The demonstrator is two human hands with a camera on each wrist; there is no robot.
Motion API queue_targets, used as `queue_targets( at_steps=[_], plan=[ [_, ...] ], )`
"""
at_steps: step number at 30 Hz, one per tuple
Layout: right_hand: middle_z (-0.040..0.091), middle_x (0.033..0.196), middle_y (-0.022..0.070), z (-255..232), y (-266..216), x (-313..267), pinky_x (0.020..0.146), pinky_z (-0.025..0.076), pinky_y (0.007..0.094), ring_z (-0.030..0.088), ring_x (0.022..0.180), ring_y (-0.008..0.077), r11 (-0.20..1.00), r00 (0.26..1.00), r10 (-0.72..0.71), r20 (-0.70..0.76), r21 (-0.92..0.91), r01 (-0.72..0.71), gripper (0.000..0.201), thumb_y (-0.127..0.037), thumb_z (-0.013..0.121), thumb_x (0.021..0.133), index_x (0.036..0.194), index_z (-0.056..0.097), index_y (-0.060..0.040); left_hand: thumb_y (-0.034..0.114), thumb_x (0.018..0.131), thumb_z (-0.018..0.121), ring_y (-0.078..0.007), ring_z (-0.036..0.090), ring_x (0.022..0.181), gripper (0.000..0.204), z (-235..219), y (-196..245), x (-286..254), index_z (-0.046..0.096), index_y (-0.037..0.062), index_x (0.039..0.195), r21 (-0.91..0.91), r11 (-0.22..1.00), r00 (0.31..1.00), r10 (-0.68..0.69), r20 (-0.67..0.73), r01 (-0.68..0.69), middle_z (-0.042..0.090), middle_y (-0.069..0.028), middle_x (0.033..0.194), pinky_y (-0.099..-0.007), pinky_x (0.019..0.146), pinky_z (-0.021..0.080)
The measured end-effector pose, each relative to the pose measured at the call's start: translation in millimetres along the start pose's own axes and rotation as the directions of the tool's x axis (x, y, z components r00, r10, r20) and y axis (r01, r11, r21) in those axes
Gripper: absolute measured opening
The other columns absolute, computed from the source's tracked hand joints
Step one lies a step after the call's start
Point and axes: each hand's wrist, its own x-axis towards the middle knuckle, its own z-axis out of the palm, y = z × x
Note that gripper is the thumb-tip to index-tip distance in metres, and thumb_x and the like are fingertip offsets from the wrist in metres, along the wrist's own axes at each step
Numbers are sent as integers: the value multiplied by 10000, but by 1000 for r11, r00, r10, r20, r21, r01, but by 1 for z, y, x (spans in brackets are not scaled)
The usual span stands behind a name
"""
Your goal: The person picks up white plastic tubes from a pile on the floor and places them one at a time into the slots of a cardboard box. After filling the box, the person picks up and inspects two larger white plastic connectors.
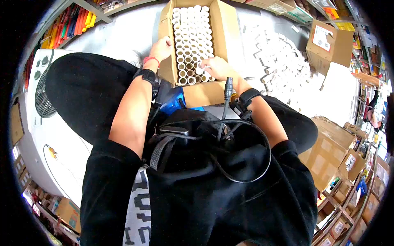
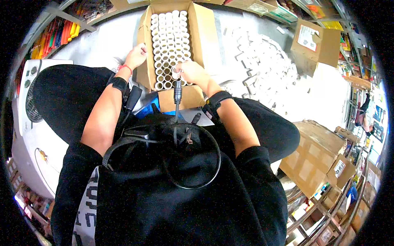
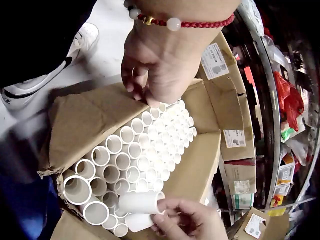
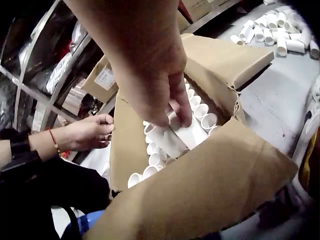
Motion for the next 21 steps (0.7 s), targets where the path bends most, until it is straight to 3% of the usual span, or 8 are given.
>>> queue_targets(
  at_steps=[2,5,16,21],
  plan=[
    [553,654,118,5,-3,-1,612,434,374,550,667,282,991,993,-120,-19,-63,119,79,-120,475,691,680,542,-78,105,689,537,-161,520,605,98,-2,6,-2,490,56,759,38,999,999,19,-27,-18,529,-62,633,-277,574,419],
    [550,673,116,15,0,1,615,425,373,537,685,286,991,991,-62,115,-113,75,51,-101,506,676,704,526,-64,116,688,531,-181,526,607,93,-2,7,-2,497,60,755,63,998,999,24,-47,-21,533,-71,638,-283,579,421],
    [561,634,84,2,-12,-8,584,437,328,551,617,244,996,980,-91,178,32,87,53,-110,544,639,680,550,-77,139,694,520,-197,531,625,99,-1,6,-5,494,62,750,14,999,997,45,-57,-44,536,-84,652,-296,582,421],
    [586,679,84,-8,-4,-9,600,446,316,565,641,224,966,982,116,150,214,-147,103,-107,551,647,737,574,-63,133,694,519,-214,531,636,101,-1,7,-4,490,62,760,32,999,998,45,-52,-43,536,-92,661,-303,592,422]
  ],
)
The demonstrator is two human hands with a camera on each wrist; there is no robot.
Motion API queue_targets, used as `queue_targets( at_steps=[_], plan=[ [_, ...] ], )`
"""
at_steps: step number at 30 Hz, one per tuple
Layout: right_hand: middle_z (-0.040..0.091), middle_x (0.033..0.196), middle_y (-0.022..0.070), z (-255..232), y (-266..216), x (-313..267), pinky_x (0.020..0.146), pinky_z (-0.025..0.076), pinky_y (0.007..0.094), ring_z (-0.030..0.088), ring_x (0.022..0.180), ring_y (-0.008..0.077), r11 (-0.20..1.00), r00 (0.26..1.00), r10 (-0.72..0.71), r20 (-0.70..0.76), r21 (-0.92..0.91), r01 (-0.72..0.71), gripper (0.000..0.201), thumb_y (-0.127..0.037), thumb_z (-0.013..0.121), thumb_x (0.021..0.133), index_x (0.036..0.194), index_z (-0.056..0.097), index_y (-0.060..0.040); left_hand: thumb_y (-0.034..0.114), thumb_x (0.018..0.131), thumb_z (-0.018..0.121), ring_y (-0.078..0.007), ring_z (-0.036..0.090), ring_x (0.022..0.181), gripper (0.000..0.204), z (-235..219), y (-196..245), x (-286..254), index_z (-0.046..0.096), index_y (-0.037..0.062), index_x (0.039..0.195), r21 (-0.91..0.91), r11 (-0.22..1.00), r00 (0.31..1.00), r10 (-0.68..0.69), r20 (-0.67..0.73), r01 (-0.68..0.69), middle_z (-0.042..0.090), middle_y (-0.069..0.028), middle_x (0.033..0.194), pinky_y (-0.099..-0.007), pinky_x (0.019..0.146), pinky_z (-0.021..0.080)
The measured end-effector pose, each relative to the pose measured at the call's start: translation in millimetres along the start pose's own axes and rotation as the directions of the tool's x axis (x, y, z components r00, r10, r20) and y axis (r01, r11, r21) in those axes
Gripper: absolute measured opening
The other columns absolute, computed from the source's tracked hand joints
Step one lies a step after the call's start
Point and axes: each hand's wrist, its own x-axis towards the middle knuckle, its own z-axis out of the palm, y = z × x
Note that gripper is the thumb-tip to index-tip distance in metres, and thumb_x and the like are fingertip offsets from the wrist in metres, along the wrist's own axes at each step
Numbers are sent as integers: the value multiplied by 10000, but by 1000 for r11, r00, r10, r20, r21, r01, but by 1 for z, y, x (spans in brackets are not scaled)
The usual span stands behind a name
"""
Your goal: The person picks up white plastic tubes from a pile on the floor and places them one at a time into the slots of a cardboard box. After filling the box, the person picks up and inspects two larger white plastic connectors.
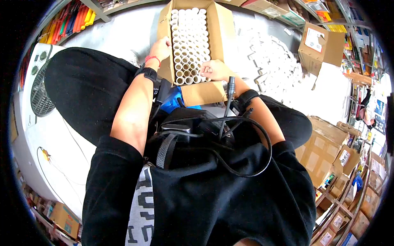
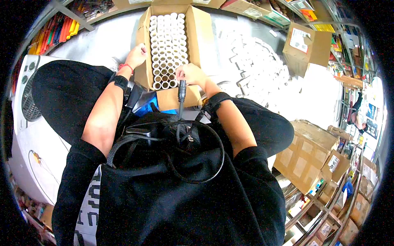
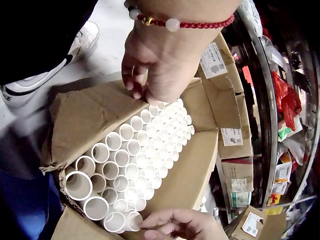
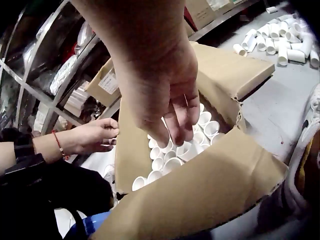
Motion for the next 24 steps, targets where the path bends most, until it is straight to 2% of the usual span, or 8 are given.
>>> queue_targets(
  at_steps=[1,4,10,14,15,18,24],
  plan=[
    [588,681,81,1,4,-1,595,448,309,565,626,219,998,999,42,-28,39,-41,109,-100,545,663,760,575,-60,129,693,519,-215,531,639,102,1,-2,1,490,61,763,-7,1000,1000,-2,-1,2,536,-94,663,-304,594,422],
    [594,697,89,6,17,-2,601,452,311,573,645,225,987,986,62,-154,-137,-84,128,-122,547,671,776,573,-53,119,689,523,-217,531,646,106,0,1,0,489,57,768,-14,1000,1000,-11,-3,11,535,-97,671,-308,598,423],
    [591,708,99,20,25,-3,634,450,346,567,686,259,981,974,145,-175,-104,-165,154,-234,572,659,730,603,-100,125,695,541,-205,525,636,117,-2,3,0,480,55,766,14,999,999,-29,26,29,523,-84,654,-308,586,420],
    [581,702,126,29,26,1,635,445,360,562,687,276,984,969,131,-211,-89,-153,175,-246,577,656,704,597,-79,125,699,544,-202,521,626,116,-4,6,-1,478,57,766,18,999,998,-44,38,44,517,-79,642,-303,581,419],
    [574,700,135,31,24,0,639,443,363,556,692,284,991,964,101,-247,-62,-119,186,-246,591,642,694,589,-68,168,704,516,-260,566,710,114,-4,4,0,522,73,766,12,999,998,-39,41,39,575,-127,718,-337,633,439],
    [573,702,127,30,23,0,644,442,362,555,693,281,980,973,136,-188,-119,-160,163,-218,603,614,684,585,-72,162,701,522,-247,568,698,117,-1,-2,2,522,69,771,8,1000,999,-6,38,6,574,-119,705,-328,626,439],
    [591,693,78,25,29,1,635,454,332,568,679,234,984,986,124,-111,-111,-136,109,-103,559,564,666,598,-98,122,684,545,-218,553,662,114,-1,0,3,507,45,759,-3,1000,998,-27,53,27,554,-107,675,-311,608,434]
  ],
)
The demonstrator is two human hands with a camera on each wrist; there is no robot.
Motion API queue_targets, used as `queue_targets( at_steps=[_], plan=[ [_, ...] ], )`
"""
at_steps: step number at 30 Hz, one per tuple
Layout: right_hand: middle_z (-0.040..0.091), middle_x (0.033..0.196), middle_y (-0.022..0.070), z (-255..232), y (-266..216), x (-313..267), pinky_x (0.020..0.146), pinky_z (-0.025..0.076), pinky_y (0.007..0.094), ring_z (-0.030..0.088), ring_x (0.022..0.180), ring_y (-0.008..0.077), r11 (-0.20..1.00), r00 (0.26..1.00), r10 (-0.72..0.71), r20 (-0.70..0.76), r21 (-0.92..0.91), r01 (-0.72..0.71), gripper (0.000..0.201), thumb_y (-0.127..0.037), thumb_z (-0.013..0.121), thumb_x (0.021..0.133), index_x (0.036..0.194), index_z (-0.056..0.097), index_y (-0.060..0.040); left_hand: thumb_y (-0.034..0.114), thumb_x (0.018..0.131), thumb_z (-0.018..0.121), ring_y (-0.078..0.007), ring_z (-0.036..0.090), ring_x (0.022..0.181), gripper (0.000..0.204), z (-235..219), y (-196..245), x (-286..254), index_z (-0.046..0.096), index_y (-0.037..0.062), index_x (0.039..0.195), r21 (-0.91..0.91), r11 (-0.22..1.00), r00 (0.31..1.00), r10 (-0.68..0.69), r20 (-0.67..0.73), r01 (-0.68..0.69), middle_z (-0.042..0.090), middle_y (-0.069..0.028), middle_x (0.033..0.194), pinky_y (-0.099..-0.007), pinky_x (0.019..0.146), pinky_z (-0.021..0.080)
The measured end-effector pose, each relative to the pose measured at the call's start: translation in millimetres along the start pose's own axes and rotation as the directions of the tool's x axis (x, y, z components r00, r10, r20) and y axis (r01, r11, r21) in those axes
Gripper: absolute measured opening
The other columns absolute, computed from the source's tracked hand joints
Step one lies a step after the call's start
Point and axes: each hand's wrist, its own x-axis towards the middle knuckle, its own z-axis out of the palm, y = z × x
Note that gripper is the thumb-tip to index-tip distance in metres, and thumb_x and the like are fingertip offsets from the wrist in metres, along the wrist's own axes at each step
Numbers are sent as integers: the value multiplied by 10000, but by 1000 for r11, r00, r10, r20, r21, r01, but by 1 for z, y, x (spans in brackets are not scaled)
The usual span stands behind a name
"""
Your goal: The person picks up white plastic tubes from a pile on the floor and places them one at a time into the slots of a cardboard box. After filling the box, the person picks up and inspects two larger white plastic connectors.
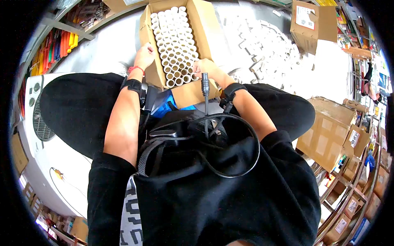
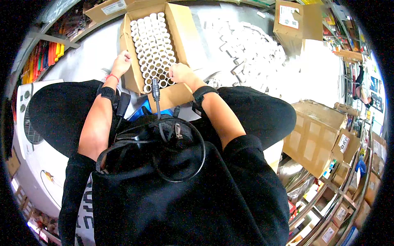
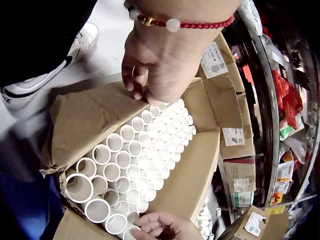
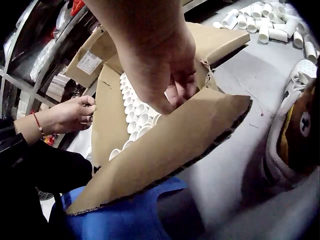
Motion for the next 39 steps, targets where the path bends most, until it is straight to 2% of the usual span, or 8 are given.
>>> queue_targets(
  at_steps=[15,22,25,27,29,30,32,39],
  plan=[
    [575,595,80,-31,-1,-7,562,449,308,569,571,202,988,982,70,-175,150,-44,159,-234,576,640,672,588,-79,77,712,540,-111,470,559,112,3,-12,3,468,41,789,-2,998,998,55,-3,-55,498,-25,597,-250,547,404],
    [581,701,169,-93,104,-63,644,445,333,571,701,300,891,487,430,-760,271,-365,206,-182,491,654,755,604,-41,44,700,535,-95,442,553,117,8,-26,14,452,46,783,10,998,998,59,33,-59,457,0,610,-224,534,393],
    [581,861,162,-76,187,-122,720,422,324,552,831,262,595,430,787,-443,363,-717,321,-243,463,711,871,568,15,20,686,517,-106,451,566,112,10,-35,24,441,39,765,14,999,996,52,76,-53,462,-20,618,-239,531,396],
    [544,703,129,-50,195,-153,560,430,319,511,639,205,240,66,964,-259,729,-642,347,-275,431,732,917,533,0,81,676,531,-178,512,636,125,7,-30,25,464,36,771,108,994,995,6,98,-16,516,-74,665,-282,601,417],
    [500,724,113,8,271,-173,561,391,323,449,618,214,200,222,966,-132,926,-321,362,-162,455,700,1037,466,-32,101,657,531,-224,543,676,126,4,-27,26,478,33,749,180,984,995,-4,100,-14,541,-110,687,-306,634,425],
    [477,938,100,-12,228,-191,551,432,343,479,739,231,12,238,967,94,912,-411,362,-310,410,745,998,416,-51,98,650,530,-227,542,676,122,5,-29,30,480,33,740,203,979,995,-6,104,-15,541,-112,687,-307,633,425],
    [443,1037,137,-15,214,-183,625,452,379,482,818,290,-140,123,971,205,903,-407,432,-342,372,773,1092,361,-51,93,636,529,-233,541,675,113,6,-35,37,484,34,722,253,967,994,-11,113,-18,540,-117,687,-309,630,424],
    [279,1222,201,5,222,-193,776,398,501,353,1057,395,-399,75,911,405,913,-86,616,-490,278,802,1256,148,-95,-11,627,508,-160,477,464,122,-4,-19,41,405,42,665,120,989,963,-115,244,88,484,-72,539,-266,422,377]
  ],
)
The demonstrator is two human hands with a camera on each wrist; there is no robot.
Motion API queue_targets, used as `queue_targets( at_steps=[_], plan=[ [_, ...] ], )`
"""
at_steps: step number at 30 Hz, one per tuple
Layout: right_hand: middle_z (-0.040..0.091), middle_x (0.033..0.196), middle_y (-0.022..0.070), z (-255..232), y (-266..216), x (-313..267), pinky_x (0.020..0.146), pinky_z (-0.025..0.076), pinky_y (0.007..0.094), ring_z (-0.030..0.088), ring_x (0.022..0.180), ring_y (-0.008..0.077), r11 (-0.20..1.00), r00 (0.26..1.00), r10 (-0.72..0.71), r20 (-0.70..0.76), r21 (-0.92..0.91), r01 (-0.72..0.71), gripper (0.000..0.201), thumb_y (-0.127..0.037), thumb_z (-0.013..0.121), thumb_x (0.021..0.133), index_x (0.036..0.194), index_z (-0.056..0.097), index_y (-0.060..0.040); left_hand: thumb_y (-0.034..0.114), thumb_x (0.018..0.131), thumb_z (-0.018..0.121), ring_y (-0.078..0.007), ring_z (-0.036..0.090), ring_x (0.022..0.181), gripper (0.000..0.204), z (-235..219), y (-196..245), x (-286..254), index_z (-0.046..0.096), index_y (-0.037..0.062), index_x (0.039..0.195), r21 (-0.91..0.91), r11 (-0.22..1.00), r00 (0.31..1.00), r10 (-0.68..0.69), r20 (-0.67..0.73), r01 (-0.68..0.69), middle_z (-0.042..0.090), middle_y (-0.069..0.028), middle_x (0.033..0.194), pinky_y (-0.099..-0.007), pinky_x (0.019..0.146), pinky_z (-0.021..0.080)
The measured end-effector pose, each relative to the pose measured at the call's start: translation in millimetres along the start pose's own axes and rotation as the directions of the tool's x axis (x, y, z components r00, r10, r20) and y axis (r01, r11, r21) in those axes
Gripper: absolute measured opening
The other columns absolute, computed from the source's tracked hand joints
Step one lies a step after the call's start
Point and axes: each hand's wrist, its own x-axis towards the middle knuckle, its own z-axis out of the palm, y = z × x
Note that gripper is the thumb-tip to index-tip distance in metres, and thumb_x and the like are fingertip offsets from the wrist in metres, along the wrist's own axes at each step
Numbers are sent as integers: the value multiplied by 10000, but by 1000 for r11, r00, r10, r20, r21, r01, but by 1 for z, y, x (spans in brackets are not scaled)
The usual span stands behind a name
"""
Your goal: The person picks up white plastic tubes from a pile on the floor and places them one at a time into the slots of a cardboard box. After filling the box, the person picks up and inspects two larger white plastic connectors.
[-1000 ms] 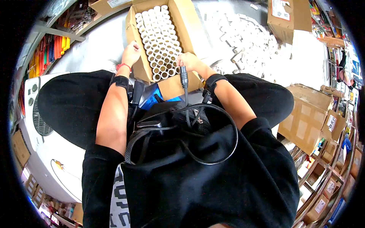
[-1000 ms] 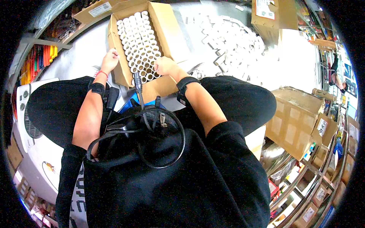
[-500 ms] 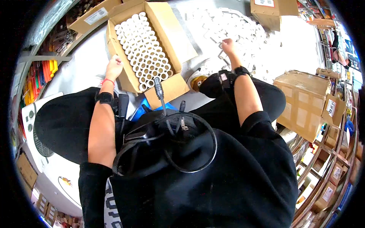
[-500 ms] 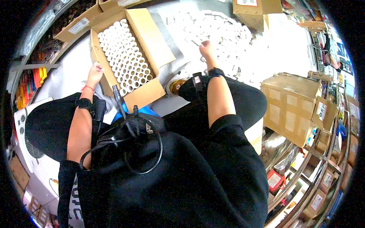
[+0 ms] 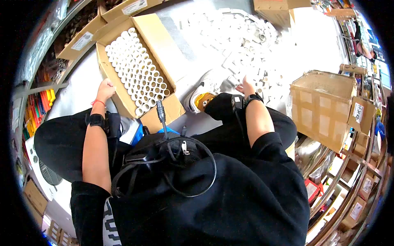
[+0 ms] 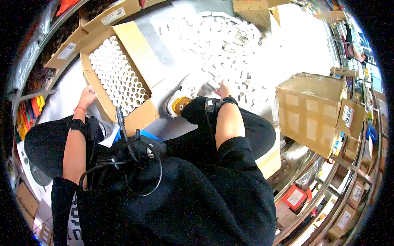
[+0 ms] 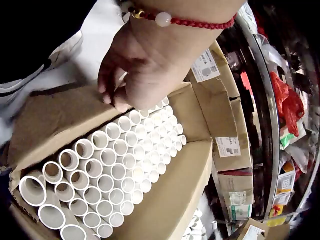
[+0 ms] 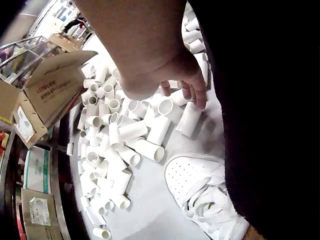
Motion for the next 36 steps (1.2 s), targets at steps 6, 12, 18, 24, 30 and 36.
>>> queue_targets(
  at_steps=[6,12,18,24,30,36],
  plan=[
    [242,1246,189,-13,11,10,795,373,512,340,1065,397,972,997,63,47,223,-72,647,-514,322,789,1258,137,-109,-35,618,497,-144,469,423,143,-6,16,-10,378,44,618,-73,997,998,-20,55,24,472,-65,505,-260,382,367],
    [269,1238,152,-4,4,-7,830,338,517,349,1066,378,920,988,141,70,359,-156,655,-500,386,775,1254,161,-113,-39,606,496,-147,476,423,134,-3,10,-6,389,41,619,-92,996,1000,5,26,-2,470,-60,501,-266,381,378],
    [266,1218,163,-2,10,4,787,402,478,396,1007,382,926,992,27,124,371,-71,601,-311,500,770,1240,187,-105,-16,587,486,-158,486,437,90,-3,11,-4,418,39,604,-4,1000,1000,-12,-12,12,460,-44,505,-277,409,396],
    [214,1243,185,5,4,2,784,416,437,427,961,383,942,987,-13,159,334,-42,562,-200,470,776,1236,179,-59,-11,585,515,-166,493,447,105,-1,4,-2,424,36,604,9,1000,999,29,-29,-29,481,-59,529,-282,427,402],
    [204,1230,186,7,7,2,761,426,421,449,933,360,979,965,-137,223,180,98,563,-215,475,769,1236,189,-84,-8,584,536,-171,514,473,116,-4,13,-7,428,32,603,-21,1000,1000,-6,-10,5,500,-69,542,-282,448,417],
    [285,1151,169,11,7,-3,683,457,397,487,861,335,979,972,-183,145,116,167,452,-218,458,779,1187,284,-130,-6,579,538,-175,511,472,116,-2,1,0,431,36,598,38,998,998,49,-35,-47,497,-67,533,-282,456,415]
  ],
)
